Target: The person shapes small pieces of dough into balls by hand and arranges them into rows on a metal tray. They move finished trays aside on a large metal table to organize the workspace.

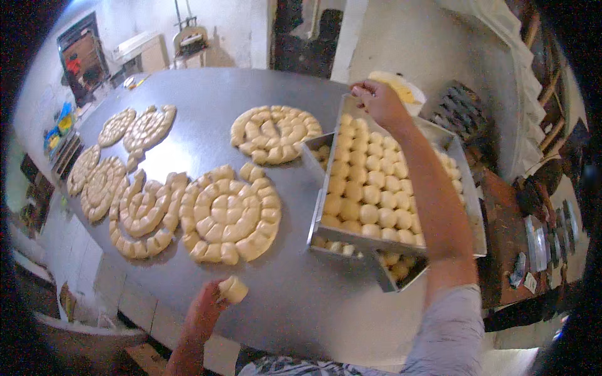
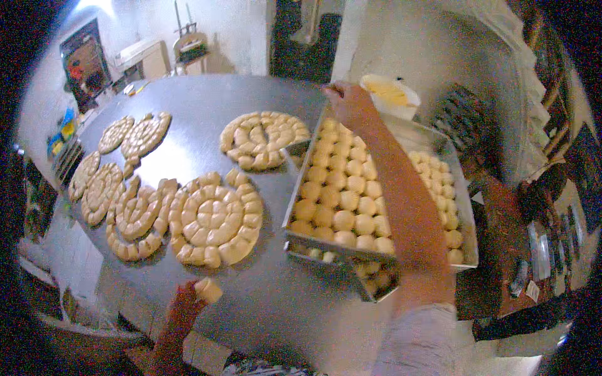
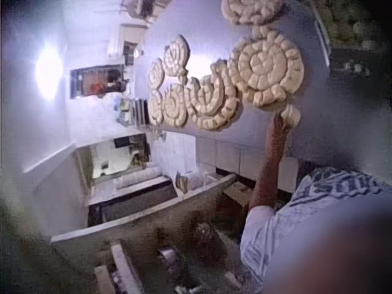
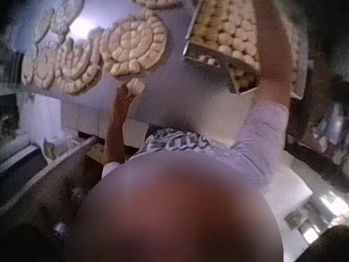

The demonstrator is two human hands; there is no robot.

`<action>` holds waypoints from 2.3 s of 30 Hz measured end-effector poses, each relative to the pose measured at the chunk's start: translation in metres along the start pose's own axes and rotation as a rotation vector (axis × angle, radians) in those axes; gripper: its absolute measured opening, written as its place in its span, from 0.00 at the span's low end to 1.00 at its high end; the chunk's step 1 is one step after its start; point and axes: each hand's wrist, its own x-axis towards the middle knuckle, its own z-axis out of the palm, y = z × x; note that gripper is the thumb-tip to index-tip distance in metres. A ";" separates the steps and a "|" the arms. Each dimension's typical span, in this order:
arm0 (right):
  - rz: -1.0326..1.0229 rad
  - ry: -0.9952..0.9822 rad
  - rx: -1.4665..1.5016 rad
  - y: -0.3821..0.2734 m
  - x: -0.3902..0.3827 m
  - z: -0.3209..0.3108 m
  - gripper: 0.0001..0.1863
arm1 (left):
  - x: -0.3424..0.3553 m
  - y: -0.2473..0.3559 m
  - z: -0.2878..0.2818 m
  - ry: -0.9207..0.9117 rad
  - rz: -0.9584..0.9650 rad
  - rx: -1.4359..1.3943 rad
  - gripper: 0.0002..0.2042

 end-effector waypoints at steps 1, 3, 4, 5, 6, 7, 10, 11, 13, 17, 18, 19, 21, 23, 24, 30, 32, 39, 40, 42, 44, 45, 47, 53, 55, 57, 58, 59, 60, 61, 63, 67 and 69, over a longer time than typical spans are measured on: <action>-0.147 -0.040 0.055 -0.045 -0.022 0.007 0.15 | 0.009 -0.011 -0.008 -0.120 0.006 0.067 0.22; -0.090 -0.318 0.157 -0.113 -0.101 0.031 0.17 | 0.016 -0.017 -0.004 -0.436 0.007 -0.448 0.23; -0.153 -0.452 0.238 -0.136 -0.147 0.054 0.19 | 0.018 -0.014 0.002 -0.546 0.013 -0.716 0.23; -0.459 -0.565 0.113 -0.146 -0.178 0.070 0.20 | 0.030 -0.009 0.015 -0.677 0.050 -0.995 0.23; -0.492 -0.637 0.026 -0.157 -0.212 0.088 0.17 | 0.037 -0.002 0.017 -0.807 0.112 -1.264 0.24; -0.258 -0.647 0.157 -0.150 -0.241 0.108 0.19 | 0.042 -0.006 0.009 -0.927 0.175 -1.533 0.24; 0.453 -0.565 0.233 -0.117 -0.321 0.136 0.19 | 0.066 -0.028 -0.031 -0.871 0.258 -0.717 0.24; 0.460 -0.422 0.148 -0.120 -0.346 0.134 0.19 | 0.083 -0.042 -0.054 -0.624 0.310 -0.392 0.21; 0.411 -0.298 -0.041 -0.126 -0.412 0.131 0.19 | 0.133 -0.097 -0.102 -0.045 0.363 -0.188 0.14; 0.296 -0.371 -0.762 -0.101 -0.423 0.136 0.22 | 0.230 -0.183 -0.207 0.691 0.351 0.506 0.13; 0.392 -0.206 -0.715 -0.088 -0.404 0.147 0.24 | 0.249 -0.205 -0.218 0.834 0.361 0.700 0.13; 0.477 -0.039 -0.668 -0.076 -0.385 0.160 0.26 | 0.267 -0.228 -0.229 0.704 0.286 0.675 0.15; 0.556 -0.036 -0.627 -0.076 -0.383 0.187 0.28 | 0.286 -0.253 -0.231 0.448 0.148 0.591 0.18; 0.494 -0.078 -0.579 -0.084 -0.426 0.203 0.26 | 0.282 -0.215 -0.225 0.236 0.074 0.458 0.22; 0.532 -0.110 -0.522 -0.091 -0.439 0.190 0.25 | 0.271 -0.198 -0.229 0.160 0.035 0.386 0.24; 0.649 0.418 -0.719 -0.023 -0.389 0.157 0.10 | 0.296 -0.184 -0.250 0.279 0.182 0.372 0.15; 0.521 0.267 -0.568 -0.056 -0.388 0.189 0.08 | 0.311 -0.176 -0.274 0.555 0.323 0.125 0.16; 0.765 0.345 -0.561 -0.031 -0.407 0.127 0.16 | 0.227 -0.048 -0.258 0.433 0.569 -0.333 0.20; 0.766 0.474 -0.441 -0.048 -0.375 0.137 0.11 | 0.226 -0.060 -0.232 0.572 0.512 -0.245 0.18; 0.699 0.086 -0.555 -0.048 -0.392 0.146 0.16 | 0.185 -0.026 -0.188 0.262 0.331 -0.331 0.16; 0.482 0.094 -0.496 -0.054 -0.426 0.132 0.16 | 0.171 -0.032 -0.163 0.079 0.395 -0.431 0.15; 0.374 0.091 -0.462 -0.054 -0.438 0.127 0.16 | 0.158 -0.029 -0.151 0.063 0.368 -0.531 0.13; 0.488 0.238 -0.569 -0.026 -0.429 0.110 0.15 | 0.151 -0.015 -0.123 0.001 0.453 -0.363 0.10; 0.434 -0.013 -0.447 -0.057 -0.428 0.078 0.13 | 0.135 0.008 -0.074 -0.052 0.240 -0.653 0.13; 0.615 -0.151 -0.112 -0.053 -0.434 0.026 0.13 | 0.128 -0.014 -0.078 -0.119 0.256 -0.725 0.19; 0.611 -0.171 0.364 -0.048 -0.405 -0.024 0.17 | 0.104 0.001 -0.070 -0.075 0.246 -0.724 0.19; 0.601 -0.195 0.608 -0.046 -0.380 -0.048 0.19 | 0.092 0.005 -0.066 -0.045 0.234 -0.721 0.19; 0.495 -0.063 0.661 -0.051 -0.345 -0.068 0.19 | 0.085 0.000 -0.060 0.001 0.192 -0.761 0.18; 0.384 0.063 0.721 -0.049 -0.303 -0.077 0.19 | 0.076 -0.010 -0.055 0.059 0.147 -0.797 0.18; 0.292 0.303 0.862 -0.045 -0.268 -0.086 0.27 | 0.071 -0.015 -0.046 0.092 0.112 -0.850 0.17; -0.002 0.599 0.915 -0.044 -0.177 -0.103 0.22 | 0.056 -0.015 -0.034 0.148 0.127 -0.828 0.16; -0.196 0.856 0.439 0.023 -0.031 -0.122 0.11 | 0.030 -0.007 -0.022 0.258 0.081 -0.685 0.14; -0.100 0.902 0.061 0.097 0.018 -0.082 0.10 | 0.014 -0.010 -0.020 0.345 0.046 -0.626 0.14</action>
